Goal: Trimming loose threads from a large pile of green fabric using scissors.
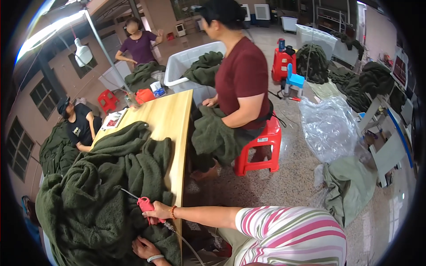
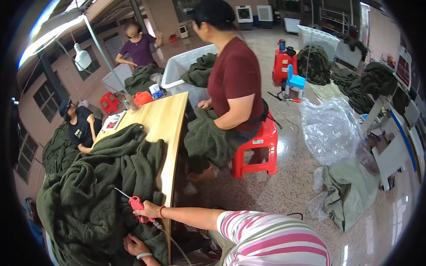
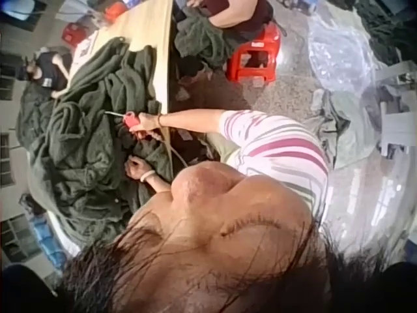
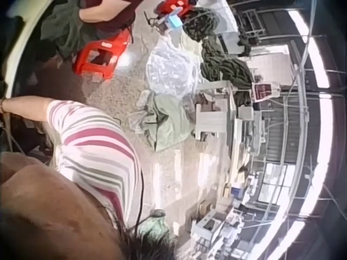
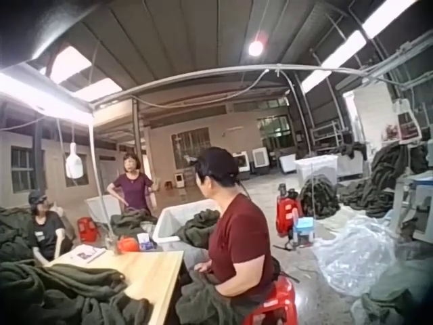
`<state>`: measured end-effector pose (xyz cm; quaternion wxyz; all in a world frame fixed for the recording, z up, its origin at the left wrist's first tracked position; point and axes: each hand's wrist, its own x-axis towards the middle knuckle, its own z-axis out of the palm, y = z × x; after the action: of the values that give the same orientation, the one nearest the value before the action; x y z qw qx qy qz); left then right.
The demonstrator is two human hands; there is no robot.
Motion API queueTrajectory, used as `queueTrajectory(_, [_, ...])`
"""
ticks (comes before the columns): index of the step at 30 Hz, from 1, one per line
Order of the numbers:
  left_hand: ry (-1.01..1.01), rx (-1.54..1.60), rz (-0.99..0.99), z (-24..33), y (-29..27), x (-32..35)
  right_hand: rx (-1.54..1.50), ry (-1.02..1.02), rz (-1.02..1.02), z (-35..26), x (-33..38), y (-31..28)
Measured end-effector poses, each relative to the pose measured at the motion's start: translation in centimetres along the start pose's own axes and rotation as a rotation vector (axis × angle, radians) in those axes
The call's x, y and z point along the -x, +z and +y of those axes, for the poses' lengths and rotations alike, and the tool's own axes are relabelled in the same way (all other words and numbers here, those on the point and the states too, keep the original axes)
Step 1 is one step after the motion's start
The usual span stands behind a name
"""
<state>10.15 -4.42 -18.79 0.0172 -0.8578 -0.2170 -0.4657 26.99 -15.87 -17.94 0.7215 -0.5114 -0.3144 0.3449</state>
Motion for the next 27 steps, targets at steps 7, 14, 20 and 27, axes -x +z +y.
queueTrajectory(7, [-0.025,-0.014,0.002,1.0,-0.1,-0.3,0.084,0.030,-0.017,-0.6,0.5,-0.6])
queueTrajectory(14, [-0.050,-0.022,-0.041,0.9,-0.1,-0.3,0.042,0.012,-0.022,-0.3,0.3,-0.6])
queueTrajectory(20, [-0.042,-0.018,-0.012,0.9,-0.4,-0.4,0.024,-0.007,-0.035,0.7,-0.3,-0.6])
queueTrajectory(27, [-0.089,-0.014,-0.052,1.4,-0.4,-0.4,0.020,-0.008,-0.022,1.2,-0.2,-1.1])
